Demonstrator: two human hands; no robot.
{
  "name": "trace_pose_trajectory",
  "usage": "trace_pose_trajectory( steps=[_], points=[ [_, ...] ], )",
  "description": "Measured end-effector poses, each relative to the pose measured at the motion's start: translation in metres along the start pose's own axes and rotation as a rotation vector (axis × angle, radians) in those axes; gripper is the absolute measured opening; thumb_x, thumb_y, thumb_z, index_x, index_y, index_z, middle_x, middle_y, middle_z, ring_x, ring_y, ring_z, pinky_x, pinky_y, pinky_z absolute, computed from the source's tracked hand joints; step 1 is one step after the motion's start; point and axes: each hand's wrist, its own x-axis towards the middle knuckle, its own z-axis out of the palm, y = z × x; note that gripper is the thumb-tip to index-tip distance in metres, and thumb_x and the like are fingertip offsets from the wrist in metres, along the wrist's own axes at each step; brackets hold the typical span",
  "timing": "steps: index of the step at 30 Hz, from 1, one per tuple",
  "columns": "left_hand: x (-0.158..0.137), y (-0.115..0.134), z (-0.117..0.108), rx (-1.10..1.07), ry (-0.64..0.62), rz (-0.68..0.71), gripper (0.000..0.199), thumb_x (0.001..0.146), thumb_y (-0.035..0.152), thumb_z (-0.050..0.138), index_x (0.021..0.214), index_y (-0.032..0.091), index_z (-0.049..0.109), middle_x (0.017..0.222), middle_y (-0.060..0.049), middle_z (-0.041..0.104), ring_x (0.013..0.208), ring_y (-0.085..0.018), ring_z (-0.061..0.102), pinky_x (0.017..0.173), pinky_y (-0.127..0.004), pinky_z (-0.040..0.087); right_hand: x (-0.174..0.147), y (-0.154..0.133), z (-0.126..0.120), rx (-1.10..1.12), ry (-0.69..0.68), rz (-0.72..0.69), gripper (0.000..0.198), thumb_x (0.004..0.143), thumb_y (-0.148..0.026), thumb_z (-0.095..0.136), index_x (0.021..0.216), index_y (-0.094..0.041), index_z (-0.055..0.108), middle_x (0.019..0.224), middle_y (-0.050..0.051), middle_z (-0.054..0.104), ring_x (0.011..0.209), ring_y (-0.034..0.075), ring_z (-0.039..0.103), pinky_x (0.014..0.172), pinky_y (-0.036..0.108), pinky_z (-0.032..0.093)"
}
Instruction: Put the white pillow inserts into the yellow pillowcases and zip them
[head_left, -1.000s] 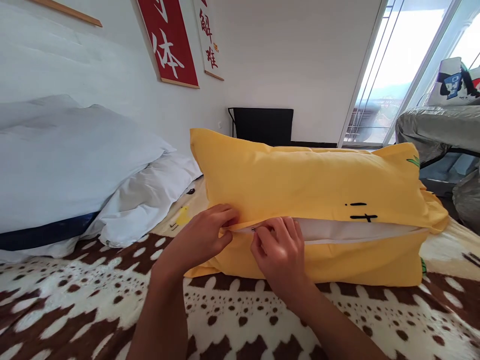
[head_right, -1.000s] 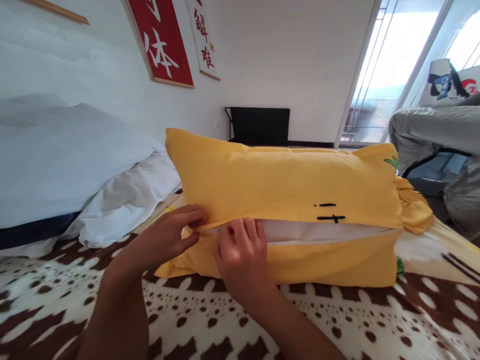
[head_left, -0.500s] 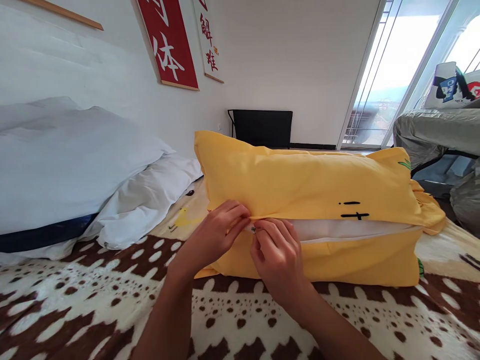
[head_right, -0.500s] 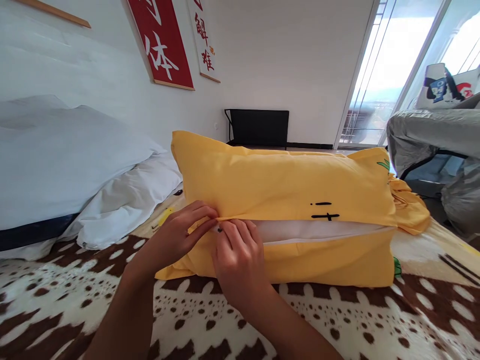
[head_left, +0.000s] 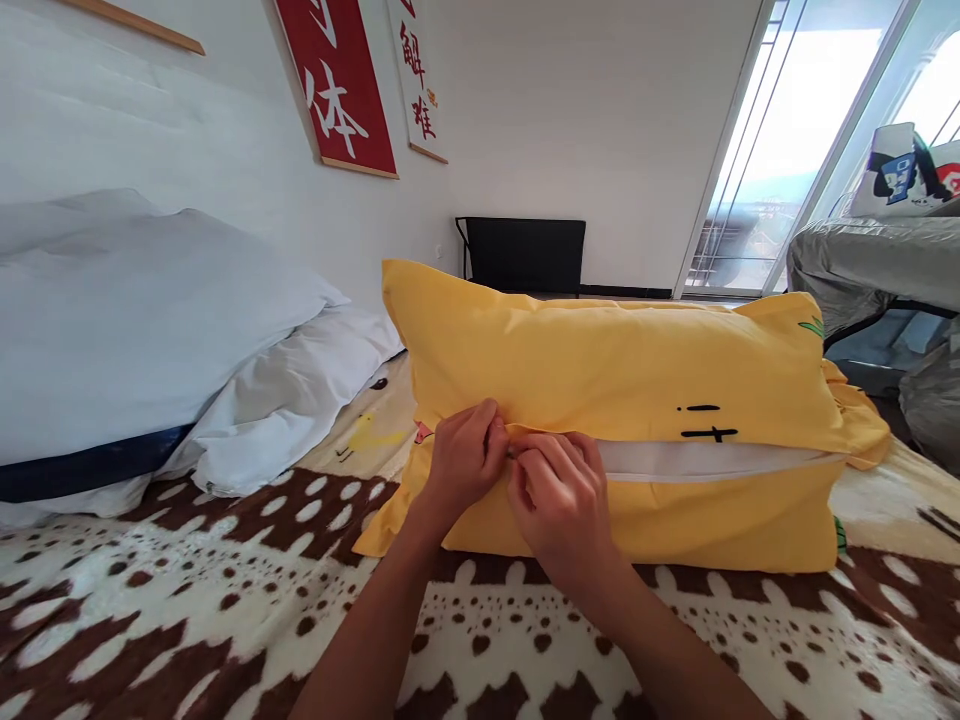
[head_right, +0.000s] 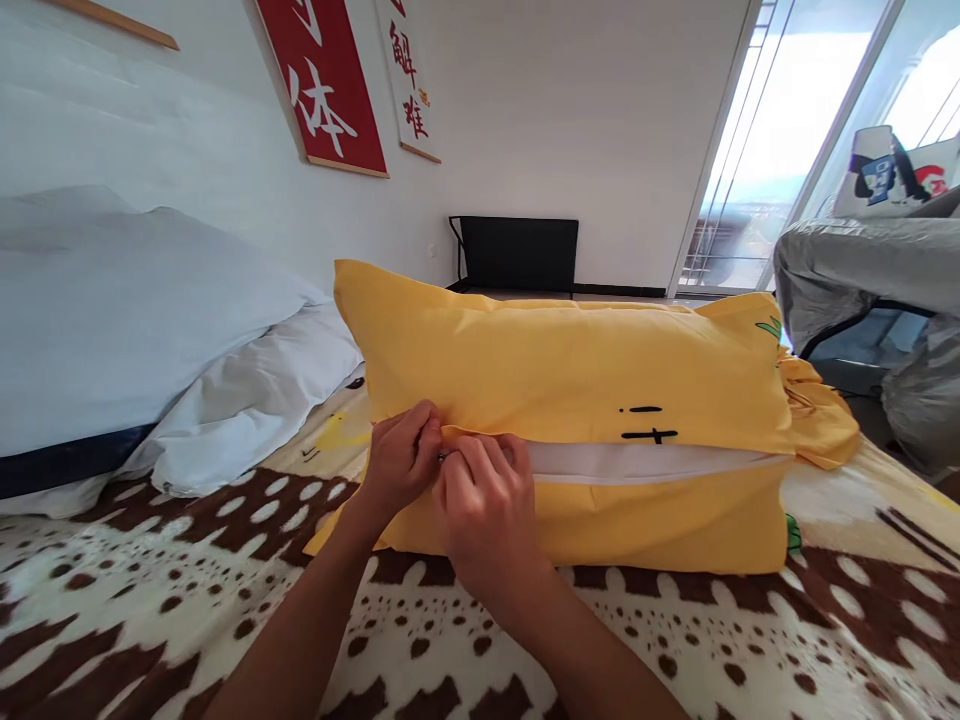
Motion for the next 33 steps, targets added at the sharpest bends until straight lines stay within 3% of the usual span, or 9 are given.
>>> trace_pose_trajectory(
  steps=[5,11,24,33],
  points=[
    [0.001,-0.005,-0.004,-0.019,-0.039,-0.019,0.024,0.088,0.027,0.033,0.065,0.021,0.029,0.052,0.004,0.037,0.048,-0.011,0.038,0.052,-0.025,0.030,0.006,0.011,-0.008,-0.034,0.022,0.077,0.019,0.079,-0.005,0.049,0.066,-0.019,0.047,0.072,0.001,0.063,0.072,0.013,0.058,0.080,0.031,0.039],
    [0.000,-0.007,-0.009,-0.008,-0.078,0.061,0.038,0.084,0.041,0.049,0.062,0.021,0.026,0.052,0.004,0.035,0.050,-0.011,0.036,0.051,-0.024,0.028,0.007,0.011,-0.009,-0.051,0.020,0.079,0.021,0.078,-0.006,0.050,0.063,-0.020,0.045,0.068,0.000,0.060,0.068,0.013,0.055,0.077,0.031,0.039],
    [0.001,-0.004,-0.006,0.028,-0.032,0.102,0.038,0.087,0.034,0.050,0.060,0.019,0.027,0.050,0.004,0.036,0.048,-0.009,0.037,0.051,-0.023,0.028,0.005,0.022,0.000,-0.173,-0.026,0.006,0.020,0.085,-0.017,0.054,0.067,-0.019,0.049,0.068,0.001,0.059,0.072,0.015,0.052,0.079,0.033,0.038],
    [0.001,-0.008,-0.003,0.018,0.001,0.126,0.037,0.086,0.032,0.052,0.060,0.019,0.029,0.049,0.005,0.035,0.046,-0.009,0.037,0.050,-0.023,0.028,0.006,0.021,-0.005,-0.147,-0.045,0.055,0.020,0.084,-0.014,0.051,0.066,-0.020,0.045,0.067,0.000,0.057,0.070,0.014,0.050,0.080,0.032,0.037]
  ],
)
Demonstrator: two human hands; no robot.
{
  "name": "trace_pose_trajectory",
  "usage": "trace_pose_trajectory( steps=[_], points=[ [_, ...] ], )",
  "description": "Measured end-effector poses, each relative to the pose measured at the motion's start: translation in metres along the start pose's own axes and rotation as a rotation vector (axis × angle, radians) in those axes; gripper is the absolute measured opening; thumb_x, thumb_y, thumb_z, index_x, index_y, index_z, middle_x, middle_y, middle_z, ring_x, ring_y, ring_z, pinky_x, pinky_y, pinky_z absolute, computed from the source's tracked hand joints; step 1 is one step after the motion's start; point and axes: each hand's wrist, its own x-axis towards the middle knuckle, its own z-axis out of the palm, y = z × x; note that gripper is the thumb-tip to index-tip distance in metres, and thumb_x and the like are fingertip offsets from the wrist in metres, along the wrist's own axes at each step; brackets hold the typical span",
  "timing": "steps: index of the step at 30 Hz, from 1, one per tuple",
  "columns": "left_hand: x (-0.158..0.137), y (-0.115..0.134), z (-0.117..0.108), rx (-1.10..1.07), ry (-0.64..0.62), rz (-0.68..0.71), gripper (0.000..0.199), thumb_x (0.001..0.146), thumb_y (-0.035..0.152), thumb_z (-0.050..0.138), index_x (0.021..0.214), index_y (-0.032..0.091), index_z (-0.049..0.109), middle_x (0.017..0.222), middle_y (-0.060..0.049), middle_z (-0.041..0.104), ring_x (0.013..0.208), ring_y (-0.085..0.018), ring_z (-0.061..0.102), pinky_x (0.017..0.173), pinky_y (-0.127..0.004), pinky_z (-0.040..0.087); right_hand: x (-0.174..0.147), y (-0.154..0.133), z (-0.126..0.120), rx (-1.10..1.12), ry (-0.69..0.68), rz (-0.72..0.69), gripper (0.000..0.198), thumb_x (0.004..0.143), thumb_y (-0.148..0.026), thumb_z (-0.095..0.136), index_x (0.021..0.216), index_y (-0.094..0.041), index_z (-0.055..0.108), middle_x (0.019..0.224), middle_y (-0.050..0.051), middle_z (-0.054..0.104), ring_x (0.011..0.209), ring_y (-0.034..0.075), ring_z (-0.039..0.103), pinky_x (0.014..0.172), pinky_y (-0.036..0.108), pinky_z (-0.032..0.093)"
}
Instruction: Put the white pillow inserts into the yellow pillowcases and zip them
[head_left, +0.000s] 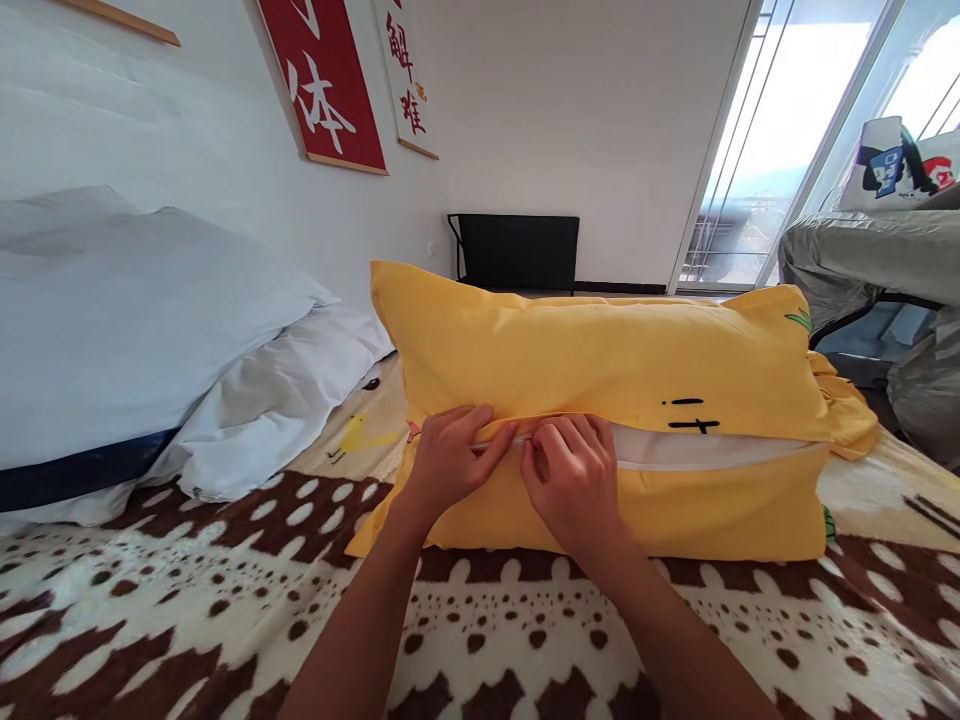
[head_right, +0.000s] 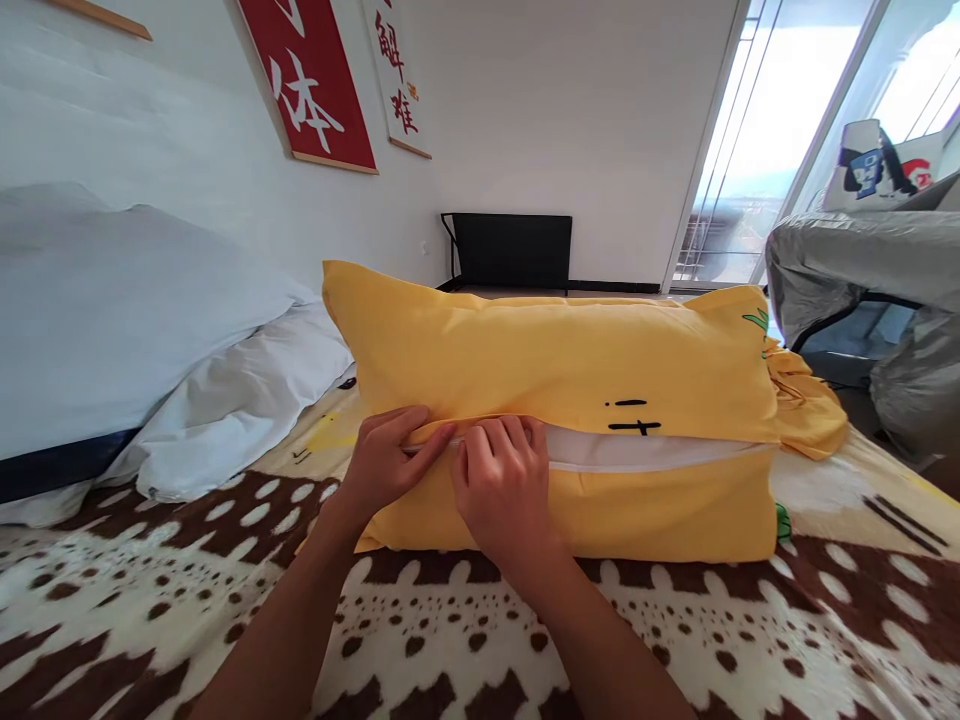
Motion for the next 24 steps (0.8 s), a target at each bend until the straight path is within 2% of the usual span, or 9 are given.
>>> trace_pose_trajectory(
  steps=[24],
  points=[
    [-0.001,0.000,-0.001,-0.017,-0.014,-0.011,0.038,0.087,0.033,0.051,0.060,0.019,0.028,0.050,0.005,0.033,0.048,-0.008,0.036,0.051,-0.023,0.027,0.009,0.008,-0.018,-0.003,-0.052,0.069,0.022,0.078,-0.008,0.048,0.060,-0.020,0.042,0.058,-0.003,0.051,0.061,0.012,0.047,0.076,0.029,0.035]
  ],
)
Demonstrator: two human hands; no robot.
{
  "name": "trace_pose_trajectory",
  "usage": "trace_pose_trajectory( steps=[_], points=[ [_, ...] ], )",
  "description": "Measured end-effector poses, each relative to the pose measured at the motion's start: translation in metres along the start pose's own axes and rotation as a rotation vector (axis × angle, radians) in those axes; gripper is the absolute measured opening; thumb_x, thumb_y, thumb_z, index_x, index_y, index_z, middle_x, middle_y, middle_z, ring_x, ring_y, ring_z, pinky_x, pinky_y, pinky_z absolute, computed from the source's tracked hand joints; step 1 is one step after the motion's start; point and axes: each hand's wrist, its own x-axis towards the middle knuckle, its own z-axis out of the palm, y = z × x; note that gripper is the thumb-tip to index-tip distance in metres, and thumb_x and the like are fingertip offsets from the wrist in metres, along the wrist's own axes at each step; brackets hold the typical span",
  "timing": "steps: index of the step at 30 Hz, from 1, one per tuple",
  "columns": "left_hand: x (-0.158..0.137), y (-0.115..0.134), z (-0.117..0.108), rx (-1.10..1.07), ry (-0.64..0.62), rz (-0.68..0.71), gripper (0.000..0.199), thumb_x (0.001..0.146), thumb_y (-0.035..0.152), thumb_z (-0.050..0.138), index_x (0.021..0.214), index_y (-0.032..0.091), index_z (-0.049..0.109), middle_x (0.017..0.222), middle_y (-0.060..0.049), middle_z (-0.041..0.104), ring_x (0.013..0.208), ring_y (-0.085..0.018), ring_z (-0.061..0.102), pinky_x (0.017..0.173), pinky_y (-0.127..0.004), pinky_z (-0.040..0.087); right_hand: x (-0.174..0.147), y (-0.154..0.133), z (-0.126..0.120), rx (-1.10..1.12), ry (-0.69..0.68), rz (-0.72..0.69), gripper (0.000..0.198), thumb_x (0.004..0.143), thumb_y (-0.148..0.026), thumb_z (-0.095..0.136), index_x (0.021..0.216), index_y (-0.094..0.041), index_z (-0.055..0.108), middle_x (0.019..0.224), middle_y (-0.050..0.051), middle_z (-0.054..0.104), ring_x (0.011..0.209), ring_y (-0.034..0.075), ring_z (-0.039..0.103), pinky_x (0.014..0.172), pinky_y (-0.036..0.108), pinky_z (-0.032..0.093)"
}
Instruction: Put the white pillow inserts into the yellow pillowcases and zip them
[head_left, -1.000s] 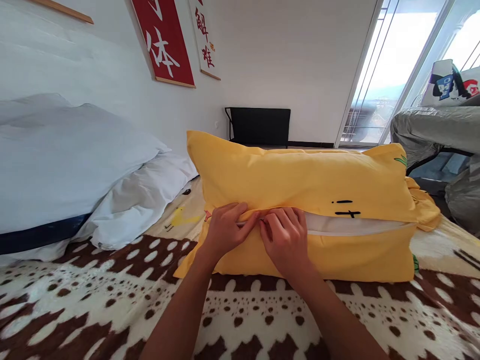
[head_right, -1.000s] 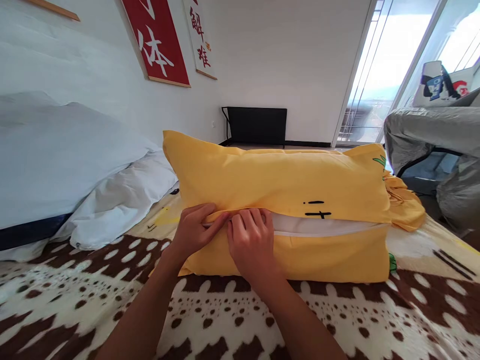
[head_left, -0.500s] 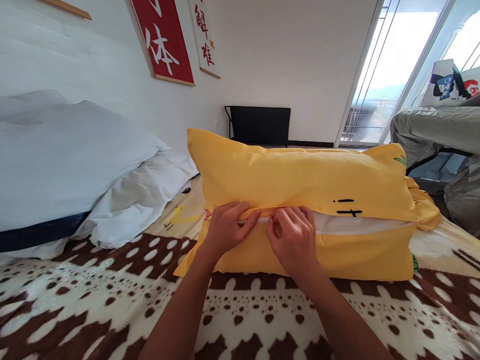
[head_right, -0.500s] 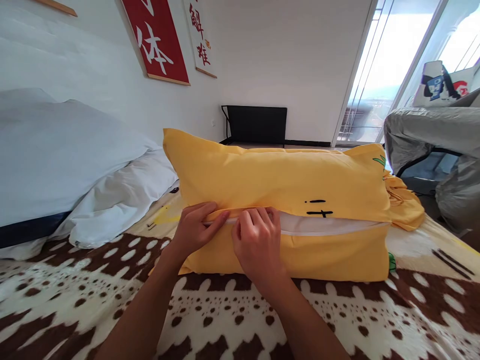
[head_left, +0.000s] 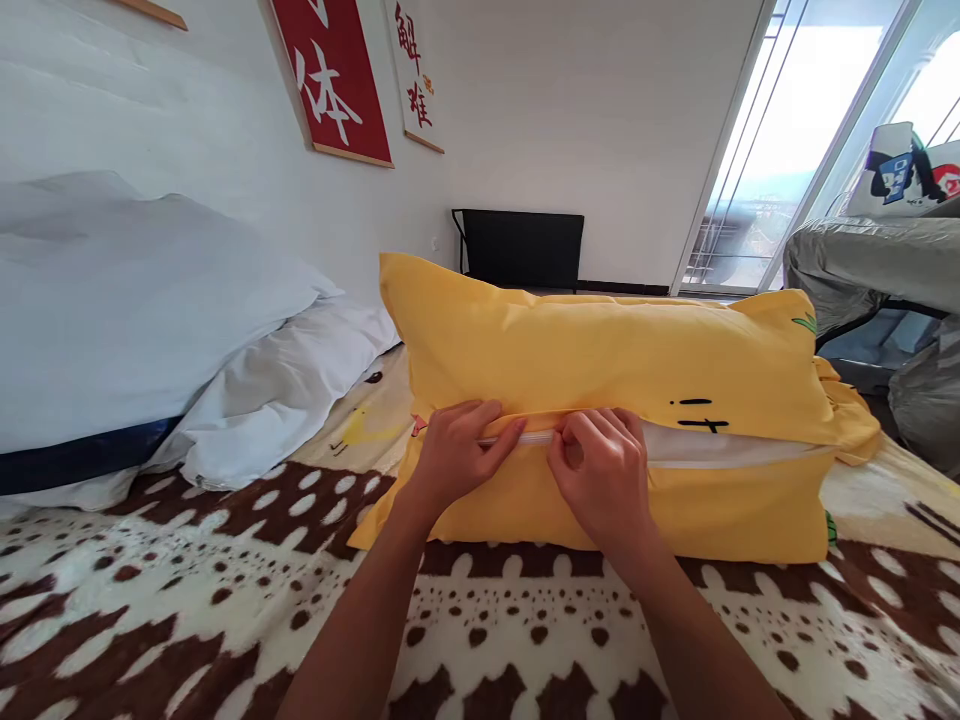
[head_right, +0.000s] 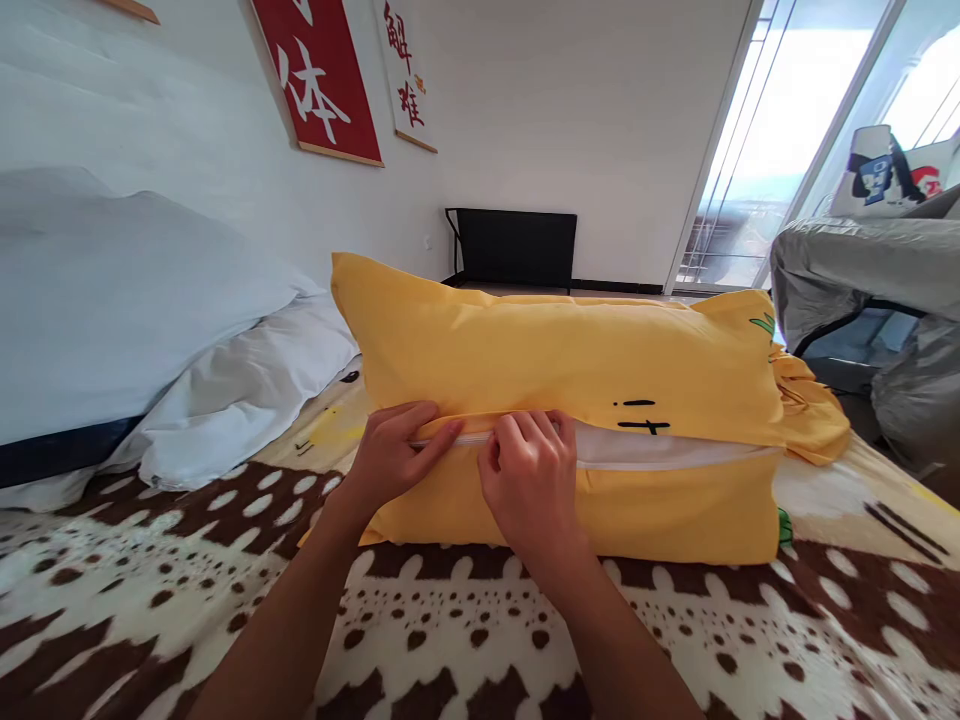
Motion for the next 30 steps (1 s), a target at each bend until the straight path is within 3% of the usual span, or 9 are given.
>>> trace_pose_trajectory(
  steps=[30],
  points=[
    [0.001,-0.002,0.003,0.011,-0.021,-0.009,0.039,0.087,0.033,0.050,0.058,0.018,0.030,0.050,0.005,0.033,0.048,-0.008,0.035,0.052,-0.024,0.027,0.007,0.017,-0.019,-0.012,-0.083,0.159,0.020,0.072,-0.012,0.051,0.056,-0.020,0.043,0.057,-0.004,0.054,0.061,0.013,0.050,0.079,0.032,0.034]
  ],
)
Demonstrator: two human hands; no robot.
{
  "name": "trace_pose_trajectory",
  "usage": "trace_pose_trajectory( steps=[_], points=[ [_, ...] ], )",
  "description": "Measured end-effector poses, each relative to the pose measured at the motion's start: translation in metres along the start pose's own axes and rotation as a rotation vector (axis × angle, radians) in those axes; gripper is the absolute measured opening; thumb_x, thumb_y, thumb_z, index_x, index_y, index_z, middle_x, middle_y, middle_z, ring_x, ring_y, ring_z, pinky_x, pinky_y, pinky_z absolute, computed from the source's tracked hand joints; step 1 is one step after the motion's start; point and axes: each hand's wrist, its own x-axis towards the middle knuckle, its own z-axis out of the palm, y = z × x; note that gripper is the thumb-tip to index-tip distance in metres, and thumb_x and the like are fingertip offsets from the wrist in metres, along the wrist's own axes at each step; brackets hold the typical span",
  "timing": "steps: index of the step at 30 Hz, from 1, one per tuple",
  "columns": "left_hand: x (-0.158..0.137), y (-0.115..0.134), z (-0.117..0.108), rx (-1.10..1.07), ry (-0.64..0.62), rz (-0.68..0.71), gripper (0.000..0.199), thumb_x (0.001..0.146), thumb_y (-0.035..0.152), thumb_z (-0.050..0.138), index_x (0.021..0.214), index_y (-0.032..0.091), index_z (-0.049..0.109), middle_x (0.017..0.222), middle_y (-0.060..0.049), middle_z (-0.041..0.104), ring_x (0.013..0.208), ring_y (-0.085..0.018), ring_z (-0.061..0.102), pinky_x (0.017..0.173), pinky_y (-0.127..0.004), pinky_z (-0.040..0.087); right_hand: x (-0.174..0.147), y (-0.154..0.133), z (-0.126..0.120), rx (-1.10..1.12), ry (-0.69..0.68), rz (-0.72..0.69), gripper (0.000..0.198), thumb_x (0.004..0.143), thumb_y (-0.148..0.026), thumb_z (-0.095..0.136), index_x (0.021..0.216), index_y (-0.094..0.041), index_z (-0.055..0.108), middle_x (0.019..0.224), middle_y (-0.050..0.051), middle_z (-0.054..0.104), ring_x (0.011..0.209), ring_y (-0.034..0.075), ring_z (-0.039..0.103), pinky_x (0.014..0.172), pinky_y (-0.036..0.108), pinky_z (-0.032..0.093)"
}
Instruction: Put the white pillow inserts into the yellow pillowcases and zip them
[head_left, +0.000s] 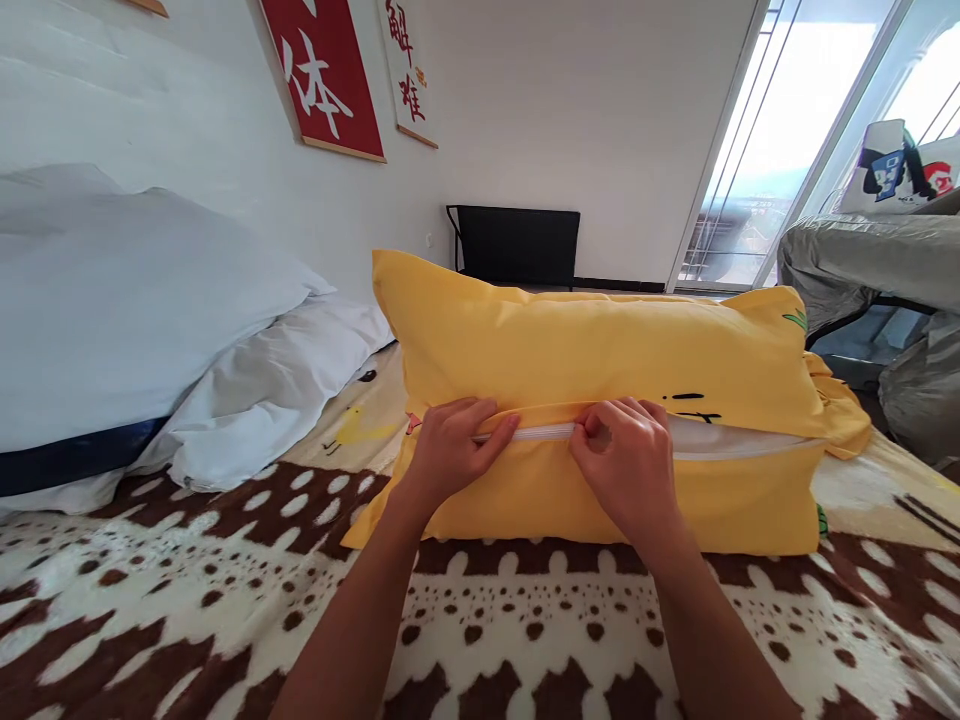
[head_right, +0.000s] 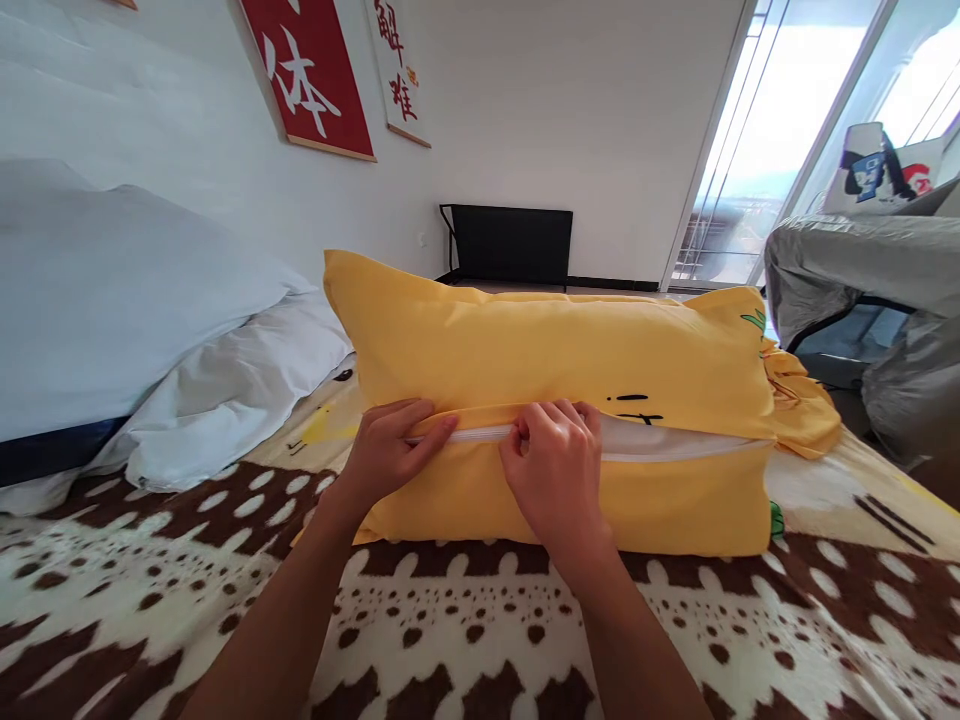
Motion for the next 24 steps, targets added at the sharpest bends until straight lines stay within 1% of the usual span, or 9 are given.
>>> trace_pose_trajectory(
  steps=[8,13,18,24],
  points=[
    [0.002,0.004,-0.003,-0.007,-0.013,-0.017,0.039,0.087,0.034,0.049,0.055,0.018,0.031,0.049,0.004,0.033,0.047,-0.008,0.035,0.051,-0.024,0.027,0.001,0.008,-0.003,-0.022,-0.020,0.021,0.017,0.071,-0.013,0.051,0.056,-0.021,0.045,0.058,-0.004,0.056,0.061,0.014,0.052,0.079,0.032,0.035],
    [0.002,0.003,-0.002,-0.004,-0.013,-0.012,0.040,0.087,0.034,0.049,0.055,0.018,0.032,0.050,0.004,0.034,0.047,-0.008,0.035,0.051,-0.024,0.027,0.002,0.009,-0.006,-0.025,-0.042,0.045,0.017,0.071,-0.013,0.051,0.056,-0.021,0.045,0.058,-0.004,0.055,0.061,0.014,0.052,0.079,0.033,0.035],
    [0.001,-0.001,-0.001,-0.002,-0.040,-0.014,0.040,0.089,0.035,0.047,0.054,0.018,0.034,0.050,0.004,0.033,0.048,-0.009,0.034,0.052,-0.024,0.027,0.004,0.015,-0.009,-0.035,-0.036,0.061,0.017,0.070,-0.014,0.049,0.056,-0.021,0.044,0.056,-0.004,0.054,0.058,0.014,0.050,0.078,0.033,0.036],
    [0.002,-0.004,0.002,-0.013,-0.029,0.022,0.043,0.090,0.032,0.046,0.054,0.018,0.028,0.049,0.004,0.030,0.046,-0.008,0.029,0.051,-0.025,0.025,0.005,0.023,-0.016,-0.056,-0.065,0.110,0.018,0.071,-0.016,0.050,0.054,-0.021,0.043,0.057,-0.003,0.056,0.059,0.014,0.052,0.077,0.033,0.037]
  ],
)
